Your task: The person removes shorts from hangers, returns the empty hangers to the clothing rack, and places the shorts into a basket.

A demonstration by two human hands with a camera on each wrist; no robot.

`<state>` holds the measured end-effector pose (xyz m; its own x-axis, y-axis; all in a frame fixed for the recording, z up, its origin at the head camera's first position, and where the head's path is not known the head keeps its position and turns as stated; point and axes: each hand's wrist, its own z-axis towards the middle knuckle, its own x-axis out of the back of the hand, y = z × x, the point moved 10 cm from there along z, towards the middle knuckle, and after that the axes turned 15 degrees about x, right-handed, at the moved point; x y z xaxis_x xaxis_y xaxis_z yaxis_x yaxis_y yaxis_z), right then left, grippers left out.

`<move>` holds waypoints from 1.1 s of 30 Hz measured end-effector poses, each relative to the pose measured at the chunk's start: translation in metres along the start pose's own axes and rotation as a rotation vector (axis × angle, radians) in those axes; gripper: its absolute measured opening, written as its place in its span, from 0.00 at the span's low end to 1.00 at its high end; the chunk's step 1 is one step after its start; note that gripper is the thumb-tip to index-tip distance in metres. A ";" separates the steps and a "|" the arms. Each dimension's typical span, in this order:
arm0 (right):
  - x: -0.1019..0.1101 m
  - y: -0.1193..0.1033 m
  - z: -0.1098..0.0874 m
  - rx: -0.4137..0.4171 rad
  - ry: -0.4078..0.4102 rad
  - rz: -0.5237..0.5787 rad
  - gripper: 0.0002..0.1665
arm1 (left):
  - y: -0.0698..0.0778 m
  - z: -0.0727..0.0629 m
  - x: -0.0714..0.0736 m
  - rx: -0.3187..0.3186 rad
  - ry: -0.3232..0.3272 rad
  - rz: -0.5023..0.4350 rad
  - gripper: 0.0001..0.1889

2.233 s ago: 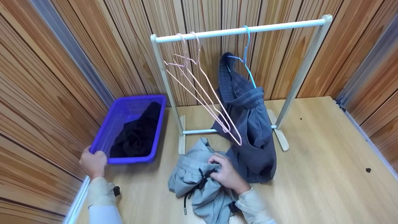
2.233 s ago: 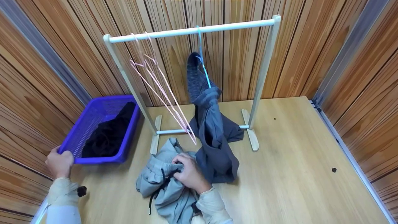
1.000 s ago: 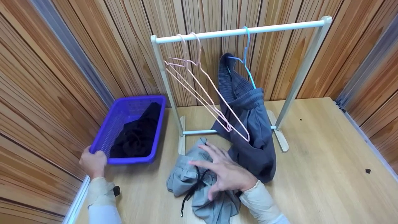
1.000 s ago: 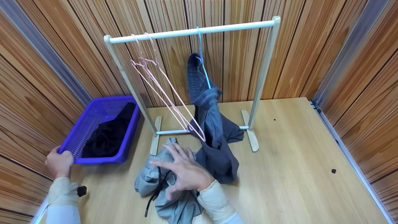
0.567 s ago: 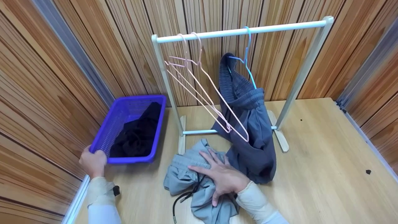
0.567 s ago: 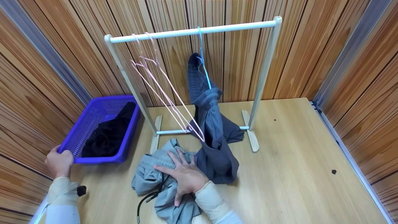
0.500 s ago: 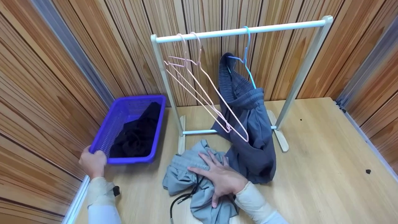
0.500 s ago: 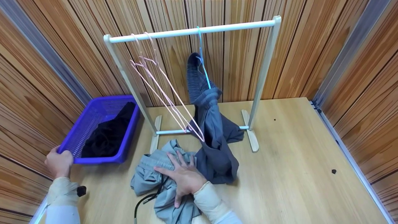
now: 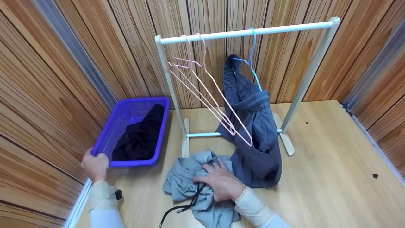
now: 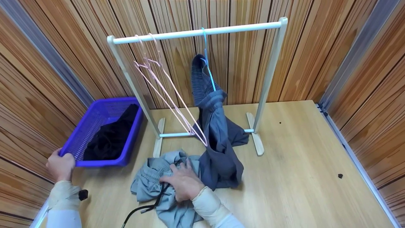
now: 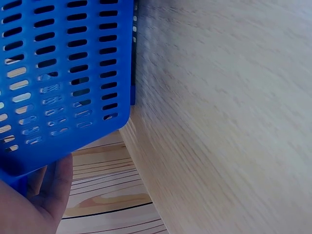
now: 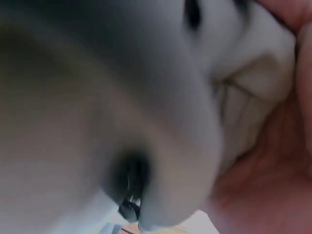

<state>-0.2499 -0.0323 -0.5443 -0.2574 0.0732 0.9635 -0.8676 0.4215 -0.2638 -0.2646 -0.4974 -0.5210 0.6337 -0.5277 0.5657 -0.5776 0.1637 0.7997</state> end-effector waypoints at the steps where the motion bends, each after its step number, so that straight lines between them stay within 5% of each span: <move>1: 0.002 -0.002 0.001 0.017 0.038 -0.015 0.55 | 0.000 0.000 0.001 -0.001 0.002 -0.001 0.34; 9: 0.013 -0.011 0.010 0.077 0.250 -0.134 0.28 | 0.001 -0.002 0.003 -0.010 0.015 0.010 0.33; 16: 0.020 -0.008 0.015 0.066 0.351 -0.127 0.28 | 0.003 -0.004 0.004 -0.035 0.041 0.005 0.33; 23: 0.037 0.007 0.007 0.042 0.595 0.215 0.23 | 0.002 -0.001 0.001 -0.018 0.015 0.013 0.33; 33: 0.065 0.046 -0.014 -0.100 0.928 0.654 0.37 | 0.003 -0.003 0.002 -0.035 0.034 0.020 0.33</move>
<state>-0.3008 0.0043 -0.4937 -0.1975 0.9284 0.3147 -0.6341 0.1238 -0.7633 -0.2637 -0.4960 -0.5163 0.6393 -0.4955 0.5880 -0.5728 0.2032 0.7941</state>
